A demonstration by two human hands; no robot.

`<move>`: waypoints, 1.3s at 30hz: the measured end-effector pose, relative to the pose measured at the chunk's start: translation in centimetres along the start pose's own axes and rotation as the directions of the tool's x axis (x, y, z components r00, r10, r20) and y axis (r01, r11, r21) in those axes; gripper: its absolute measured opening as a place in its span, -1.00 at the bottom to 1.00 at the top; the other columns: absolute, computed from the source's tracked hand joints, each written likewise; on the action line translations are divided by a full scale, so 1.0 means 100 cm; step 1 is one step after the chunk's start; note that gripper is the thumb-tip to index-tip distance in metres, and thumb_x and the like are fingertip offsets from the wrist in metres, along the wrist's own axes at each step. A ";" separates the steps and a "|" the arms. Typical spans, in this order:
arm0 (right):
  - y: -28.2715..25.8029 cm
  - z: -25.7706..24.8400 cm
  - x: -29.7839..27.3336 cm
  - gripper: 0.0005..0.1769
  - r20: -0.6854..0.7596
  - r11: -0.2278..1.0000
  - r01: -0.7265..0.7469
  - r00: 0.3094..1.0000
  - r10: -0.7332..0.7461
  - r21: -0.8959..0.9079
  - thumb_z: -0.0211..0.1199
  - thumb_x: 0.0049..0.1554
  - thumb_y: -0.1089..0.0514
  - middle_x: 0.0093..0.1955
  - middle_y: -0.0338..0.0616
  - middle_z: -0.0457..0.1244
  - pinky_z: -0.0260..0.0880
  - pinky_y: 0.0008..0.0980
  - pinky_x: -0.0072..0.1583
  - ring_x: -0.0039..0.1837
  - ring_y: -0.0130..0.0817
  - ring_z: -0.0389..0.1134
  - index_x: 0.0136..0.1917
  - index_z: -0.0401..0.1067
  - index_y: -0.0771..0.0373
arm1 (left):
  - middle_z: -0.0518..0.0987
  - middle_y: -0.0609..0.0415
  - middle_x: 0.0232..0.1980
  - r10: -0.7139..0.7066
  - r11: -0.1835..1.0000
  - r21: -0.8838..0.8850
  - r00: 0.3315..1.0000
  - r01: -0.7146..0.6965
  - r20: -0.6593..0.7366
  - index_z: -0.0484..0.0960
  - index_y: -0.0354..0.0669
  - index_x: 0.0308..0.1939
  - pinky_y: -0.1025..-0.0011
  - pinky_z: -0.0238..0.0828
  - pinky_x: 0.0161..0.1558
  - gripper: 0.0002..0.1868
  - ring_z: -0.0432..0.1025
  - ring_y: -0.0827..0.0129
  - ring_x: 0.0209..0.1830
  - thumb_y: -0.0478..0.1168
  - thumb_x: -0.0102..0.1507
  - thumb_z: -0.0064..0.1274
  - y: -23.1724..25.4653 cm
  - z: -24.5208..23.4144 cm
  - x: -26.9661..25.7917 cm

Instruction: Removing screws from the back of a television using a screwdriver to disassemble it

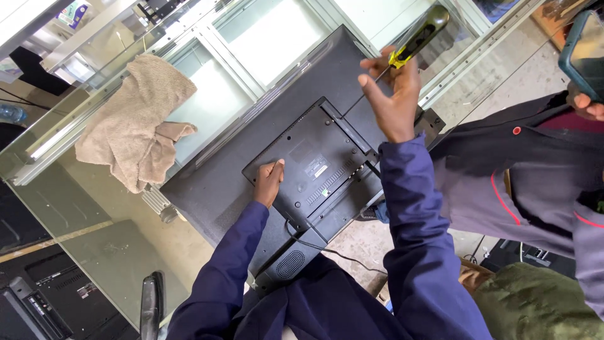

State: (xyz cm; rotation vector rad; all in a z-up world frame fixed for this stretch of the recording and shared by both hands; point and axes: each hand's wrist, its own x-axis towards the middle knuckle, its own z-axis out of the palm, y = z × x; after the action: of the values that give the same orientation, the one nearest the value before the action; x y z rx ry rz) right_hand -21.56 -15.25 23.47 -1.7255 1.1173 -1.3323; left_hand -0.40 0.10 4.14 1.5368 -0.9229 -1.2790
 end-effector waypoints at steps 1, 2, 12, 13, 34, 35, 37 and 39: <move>-0.002 0.001 0.005 -0.63 -0.002 1.000 0.001 1.000 -0.001 0.000 0.23 0.19 0.25 0.07 -0.02 0.30 0.41 -0.34 0.15 0.07 -0.29 0.32 0.18 0.14 0.12 | 0.08 0.29 -0.65 0.002 1.000 0.001 1.000 -0.002 0.001 0.12 0.02 -0.71 0.46 -0.15 -0.46 -0.49 -0.04 0.59 -0.62 -0.05 0.34 -0.20 0.001 0.000 0.000; -0.004 0.002 0.009 -0.54 -0.040 0.994 0.089 0.995 -0.086 0.069 0.30 0.19 0.18 0.09 0.01 0.28 0.43 -0.30 0.15 0.12 -0.22 0.34 0.23 0.11 0.13 | 0.07 0.29 -0.65 -0.012 1.000 -0.014 1.000 0.012 0.006 0.12 0.02 -0.70 0.47 -0.17 -0.46 -0.50 -0.05 0.59 -0.62 -0.06 0.34 -0.20 0.003 0.000 -0.001; -0.025 0.015 0.026 -0.65 -0.137 0.936 0.234 0.969 -0.204 0.264 0.03 0.32 -0.11 -0.19 -0.14 0.07 0.43 -0.37 -0.20 -0.20 -0.41 0.12 0.14 0.16 0.18 | 0.09 0.30 -0.64 -0.004 1.000 -0.020 1.000 0.004 0.002 0.10 0.02 -0.70 0.49 -0.16 -0.43 -0.50 -0.05 0.59 -0.60 -0.10 0.35 -0.20 0.006 0.000 -0.002; -0.010 0.013 0.027 -0.65 -0.138 0.936 0.233 0.970 -0.203 0.263 0.03 0.32 -0.11 -0.19 -0.14 0.07 0.43 -0.37 -0.20 -0.20 -0.41 0.12 0.14 0.16 0.18 | 0.09 0.30 -0.64 -0.005 1.000 -0.019 1.000 0.005 0.004 0.10 0.02 -0.70 0.49 -0.16 -0.43 -0.50 -0.05 0.59 -0.60 -0.10 0.35 -0.20 0.006 0.000 -0.003; 0.045 0.003 0.015 -0.62 0.029 0.992 0.126 0.992 -0.127 0.003 0.26 0.20 -0.16 -0.21 -0.23 0.17 0.28 -0.44 -0.18 -0.25 -0.45 0.19 0.03 0.30 0.13 | 0.13 0.28 -0.67 0.043 0.999 -0.006 0.999 -0.043 -0.021 0.13 0.00 -0.73 0.46 -0.13 -0.46 -0.48 0.01 0.58 -0.62 -0.09 0.34 -0.20 -0.007 0.000 0.003; 0.053 -0.001 0.010 -0.60 0.099 0.886 0.260 0.966 -0.241 -0.385 0.28 0.25 -0.17 -0.42 -0.16 0.11 0.22 -0.36 -0.28 -0.38 -0.24 0.19 -0.22 0.28 0.12 | 0.09 0.28 -0.73 0.020 1.000 -0.006 1.000 -0.020 -0.012 0.22 -0.01 -0.74 0.51 -0.13 -0.51 -0.48 -0.07 0.61 -0.67 -0.13 0.36 -0.20 -0.013 0.000 0.007; 0.068 -0.005 0.001 -0.40 0.208 0.620 0.366 0.926 -0.314 -0.694 0.29 0.30 -0.17 -0.63 -0.09 0.06 0.15 -0.28 -0.38 -0.51 -0.03 0.19 -0.47 0.27 0.11 | 0.05 0.27 -0.79 -0.004 1.000 -0.005 1.000 0.004 -0.004 0.30 -0.02 -0.75 0.57 -0.12 -0.56 -0.47 -0.15 0.63 -0.72 -0.18 0.37 -0.20 -0.020 -0.001 0.011; 0.080 -0.007 -0.009 -0.26 0.233 0.346 0.306 0.943 -0.238 -0.887 0.13 0.30 -0.23 -0.68 -0.15 0.04 0.13 -0.23 -0.41 -0.56 -0.03 0.17 -0.63 0.23 0.09 | 0.06 0.26 -0.81 0.003 1.000 -0.008 1.000 -0.003 -0.001 0.31 -0.03 -0.75 0.59 -0.10 -0.57 -0.45 -0.15 0.64 -0.74 -0.18 0.39 -0.22 -0.022 -0.001 0.010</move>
State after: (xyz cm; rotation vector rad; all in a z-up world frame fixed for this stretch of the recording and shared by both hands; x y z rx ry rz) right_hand -24.06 -17.62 16.21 -2.8545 1.7876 -0.7702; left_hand -0.17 -0.12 1.76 1.5295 -0.9175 -1.2782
